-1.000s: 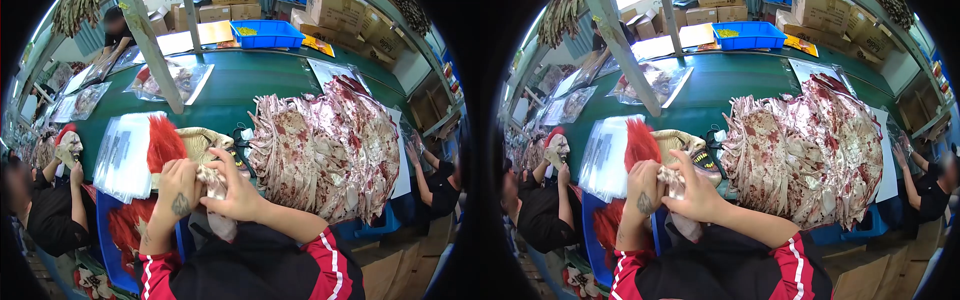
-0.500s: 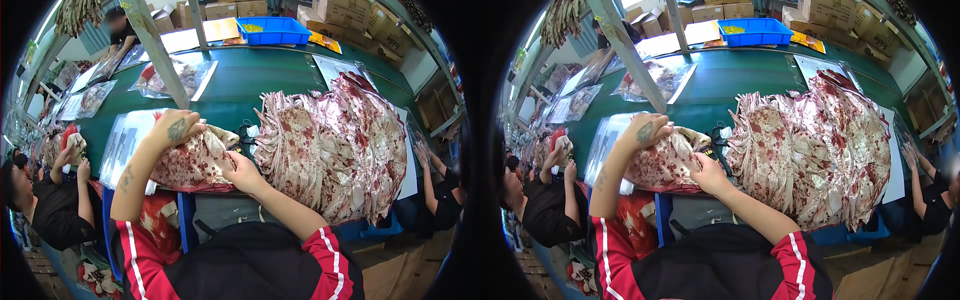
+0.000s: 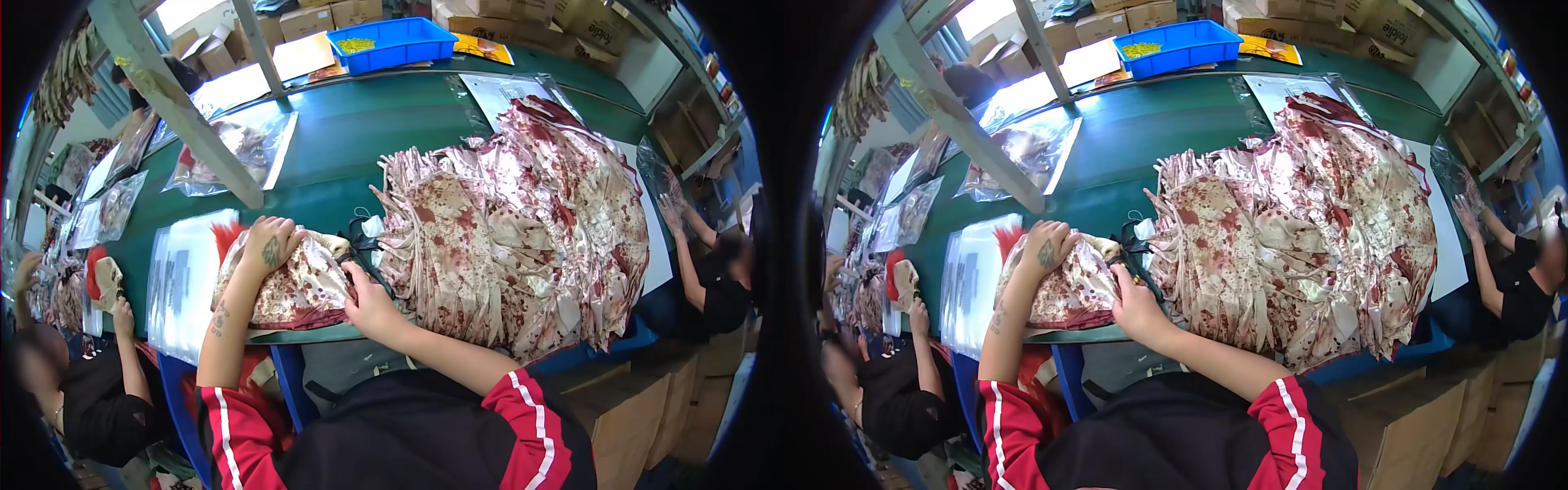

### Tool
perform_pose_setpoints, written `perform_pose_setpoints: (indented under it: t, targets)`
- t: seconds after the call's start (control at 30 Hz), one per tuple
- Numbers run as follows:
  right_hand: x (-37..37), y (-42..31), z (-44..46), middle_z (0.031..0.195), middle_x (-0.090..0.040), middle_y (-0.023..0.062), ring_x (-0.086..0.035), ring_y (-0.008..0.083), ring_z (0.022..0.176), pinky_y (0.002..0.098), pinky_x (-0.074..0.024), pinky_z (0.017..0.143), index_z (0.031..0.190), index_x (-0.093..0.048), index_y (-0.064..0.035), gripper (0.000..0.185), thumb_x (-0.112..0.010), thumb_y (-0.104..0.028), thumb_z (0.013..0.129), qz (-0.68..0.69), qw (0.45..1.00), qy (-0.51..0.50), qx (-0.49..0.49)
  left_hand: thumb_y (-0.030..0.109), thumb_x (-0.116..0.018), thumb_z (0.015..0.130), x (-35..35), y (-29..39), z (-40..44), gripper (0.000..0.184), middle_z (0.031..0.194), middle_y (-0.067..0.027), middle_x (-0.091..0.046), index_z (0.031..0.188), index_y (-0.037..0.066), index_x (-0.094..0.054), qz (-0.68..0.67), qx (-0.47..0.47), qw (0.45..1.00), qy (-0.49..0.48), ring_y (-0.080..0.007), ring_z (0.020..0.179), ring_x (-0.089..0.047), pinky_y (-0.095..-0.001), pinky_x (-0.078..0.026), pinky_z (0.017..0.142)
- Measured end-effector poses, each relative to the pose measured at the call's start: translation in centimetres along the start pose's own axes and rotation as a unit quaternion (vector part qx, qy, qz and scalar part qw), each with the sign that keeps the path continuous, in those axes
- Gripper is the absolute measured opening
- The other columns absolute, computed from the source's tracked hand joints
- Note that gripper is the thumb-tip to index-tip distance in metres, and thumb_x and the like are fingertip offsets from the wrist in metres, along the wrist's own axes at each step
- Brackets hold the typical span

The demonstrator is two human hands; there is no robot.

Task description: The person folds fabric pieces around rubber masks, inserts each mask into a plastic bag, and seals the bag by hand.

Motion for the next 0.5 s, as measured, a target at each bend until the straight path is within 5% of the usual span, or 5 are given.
perform_pose_setpoints:
  t: [0.13, 0.27, 0.33, 0.43, 0.5]
  targets:
    - [1.0, -2.7, -0.8, 0.086, -0.064, 0.0161, -0.065, 0.0265, 0.064, 0.0362, -0.0508, 0.055, 0.137, -0.046, -0.0028, 0.055, -0.059, 0.000, 0.084, -0.079, 0.996, 0.009, 0.036, 0.030, -0.062, 0.092, 1.6, 0.7, 0.5, 0.024, 0.088, -0.0097, -0.069, 0.090, 0.006, -0.063, 0.006, 0.004, 0.999, -0.040, -0.0289, 0.083, -0.063, -0.0383, -0.044, 0.089]
    - [3.3, -6.4, -2.8, 0.087, -0.064, 0.0150, -0.064, 0.0296, 0.062, 0.0379, -0.0503, 0.055, 0.132, -0.051, -0.0038, 0.050, -0.064, -0.006, 0.084, -0.269, 0.957, 0.016, 0.103, 0.028, -0.068, 0.089, 7.1, 3.4, 1.3, 0.029, 0.101, -0.0082, -0.069, 0.107, 0.005, -0.064, -0.027, -0.012, 0.996, 0.084, -0.0250, 0.092, -0.064, -0.0348, -0.036, 0.102]
    - [5.4, -8.3, -3.6, 0.089, -0.064, 0.0147, -0.063, 0.0297, 0.062, 0.0378, -0.0504, 0.056, 0.130, -0.053, -0.0038, 0.048, -0.064, -0.007, 0.084, -0.274, 0.956, 0.007, 0.104, 0.021, -0.072, 0.084, 8.6, 6.0, 2.6, 0.045, 0.113, -0.0096, -0.066, 0.123, 0.003, -0.059, -0.137, -0.007, 0.990, 0.035, -0.0251, 0.100, -0.064, -0.0341, -0.040, 0.103]
    - [8.7, -10.6, -4.3, 0.093, -0.065, 0.0138, -0.063, 0.0301, 0.064, 0.0375, -0.0508, 0.058, 0.124, -0.058, -0.0038, 0.040, -0.065, -0.010, 0.085, -0.286, 0.951, -0.023, 0.115, 0.021, -0.074, 0.083, 7.5, 9.6, 4.7, 0.048, 0.112, -0.0120, -0.067, 0.124, 0.001, -0.057, -0.386, 0.025, 0.922, -0.020, -0.0256, 0.103, -0.064, -0.0356, -0.047, 0.097]
    - [12.1, -11.7, -4.3, 0.097, -0.067, 0.0127, -0.063, 0.0275, 0.066, 0.0353, -0.0512, 0.060, 0.120, -0.062, -0.0034, 0.035, -0.064, -0.010, 0.085, -0.276, 0.947, 0.047, 0.156, 0.023, -0.075, 0.084, 6.8, 12.4, 6.7, 0.051, 0.112, -0.0143, -0.066, 0.126, 0.000, -0.056, -0.415, 0.006, 0.909, -0.035, -0.0263, 0.104, -0.064, -0.0372, -0.052, 0.089]
Point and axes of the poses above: each hand's wrist, its own z-axis towards the middle knuckle, its own x-axis out of the back of the hand, y = z × x, the point moved 10 cm from there along z, towards the middle knuckle
